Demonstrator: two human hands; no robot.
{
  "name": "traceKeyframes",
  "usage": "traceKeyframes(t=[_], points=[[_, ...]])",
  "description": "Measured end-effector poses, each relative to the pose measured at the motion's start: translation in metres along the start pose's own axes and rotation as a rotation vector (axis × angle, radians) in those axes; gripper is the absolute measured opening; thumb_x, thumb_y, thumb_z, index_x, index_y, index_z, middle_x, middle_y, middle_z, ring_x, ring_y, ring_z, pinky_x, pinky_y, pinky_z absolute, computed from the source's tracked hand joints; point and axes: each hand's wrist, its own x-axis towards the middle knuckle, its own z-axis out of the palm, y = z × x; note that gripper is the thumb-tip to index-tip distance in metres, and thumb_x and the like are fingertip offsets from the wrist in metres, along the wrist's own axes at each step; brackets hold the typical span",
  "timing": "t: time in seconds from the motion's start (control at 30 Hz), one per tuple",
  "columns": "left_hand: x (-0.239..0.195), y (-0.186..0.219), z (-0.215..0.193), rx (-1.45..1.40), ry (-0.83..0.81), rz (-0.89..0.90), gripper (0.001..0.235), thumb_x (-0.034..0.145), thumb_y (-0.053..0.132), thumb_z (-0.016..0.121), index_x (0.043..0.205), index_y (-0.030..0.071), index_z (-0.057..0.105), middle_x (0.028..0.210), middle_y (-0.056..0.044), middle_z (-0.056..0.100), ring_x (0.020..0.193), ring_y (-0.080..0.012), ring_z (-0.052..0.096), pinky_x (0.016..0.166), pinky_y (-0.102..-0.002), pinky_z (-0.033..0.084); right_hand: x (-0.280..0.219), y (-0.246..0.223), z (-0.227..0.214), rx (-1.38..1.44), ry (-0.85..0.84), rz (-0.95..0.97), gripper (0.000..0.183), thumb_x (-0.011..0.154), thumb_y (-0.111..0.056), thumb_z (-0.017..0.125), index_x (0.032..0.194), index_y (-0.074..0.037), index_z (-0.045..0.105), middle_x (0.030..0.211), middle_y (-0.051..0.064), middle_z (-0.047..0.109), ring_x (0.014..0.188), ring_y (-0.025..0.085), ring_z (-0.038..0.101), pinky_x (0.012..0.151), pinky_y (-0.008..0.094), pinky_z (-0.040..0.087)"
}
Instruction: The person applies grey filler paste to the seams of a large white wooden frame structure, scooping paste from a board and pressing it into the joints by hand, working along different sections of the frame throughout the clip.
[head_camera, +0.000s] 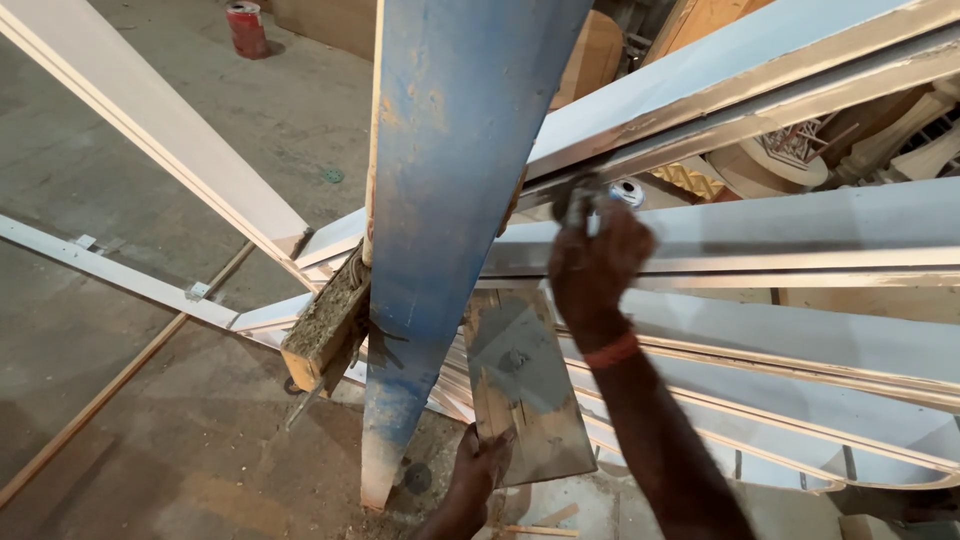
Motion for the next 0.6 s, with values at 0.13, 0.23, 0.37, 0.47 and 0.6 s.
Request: traceKeyframes(t=[0.13, 0.23, 0.37, 0.47, 0.6], points=[[-0.022, 0.022, 0.015, 0.002, 0.032, -0.007, 0.054, 0.090, 0.022, 0.075, 0.135, 0.006, 0.051, 0.106, -0.008, 0.068, 0.096, -0.0196, 0.064, 0.080, -0.034, 0.052, -0.031, -0.025, 0.036, -0.018, -0.233, 0.050, 0.025, 0.101, -0.008, 0.055, 0.121, 0.002, 0.064, 0.126, 0.019, 0.056, 0.118, 0.034, 0.055, 0.100, 0.051, 0.037], [-0.018, 0.021, 0.014, 0.023, 0.012, 0.048, 0.055, 0.090, 0.023, 0.073, 0.137, 0.005, 0.052, 0.115, -0.008, 0.070, 0.104, -0.0207, 0.064, 0.087, -0.035, 0.051, -0.028, -0.042, 0.033, 0.083, -0.337, -0.049, 0.030, 0.094, -0.008, 0.055, 0.121, 0.001, 0.064, 0.122, 0.017, 0.057, 0.119, 0.035, 0.056, 0.096, 0.050, 0.037], [-0.022, 0.031, 0.015, 0.091, 0.041, -0.044, 0.057, 0.092, 0.024, 0.072, 0.140, 0.006, 0.047, 0.120, -0.014, 0.067, 0.109, -0.0260, 0.064, 0.091, -0.042, 0.051, -0.015, -0.043, 0.002, 0.254, -0.304, -0.032, 0.030, 0.091, -0.006, 0.062, 0.120, 0.001, 0.064, 0.123, 0.018, 0.057, 0.113, 0.037, 0.056, 0.094, 0.050, 0.042], [-0.022, 0.026, 0.011, 0.114, 0.056, -0.022, 0.056, 0.092, 0.023, 0.072, 0.140, 0.008, 0.047, 0.119, -0.012, 0.067, 0.107, -0.0241, 0.064, 0.090, -0.040, 0.051, -0.031, -0.035, -0.019, 0.368, -0.239, 0.004, 0.030, 0.092, -0.006, 0.066, 0.121, 0.001, 0.065, 0.121, 0.018, 0.058, 0.108, 0.038, 0.058, 0.092, 0.049, 0.047], [0.015, -0.012, -0.013, 0.188, 0.017, 0.145, 0.050, 0.088, 0.016, 0.072, 0.134, 0.003, 0.057, 0.098, -0.011, 0.067, 0.082, -0.0224, 0.057, 0.067, -0.037, 0.044, -0.062, -0.009, -0.059, 0.799, -0.303, 0.571, 0.036, 0.094, -0.013, 0.067, 0.127, 0.001, 0.064, 0.127, 0.018, 0.063, 0.100, 0.025, 0.065, 0.076, 0.039, 0.054]])
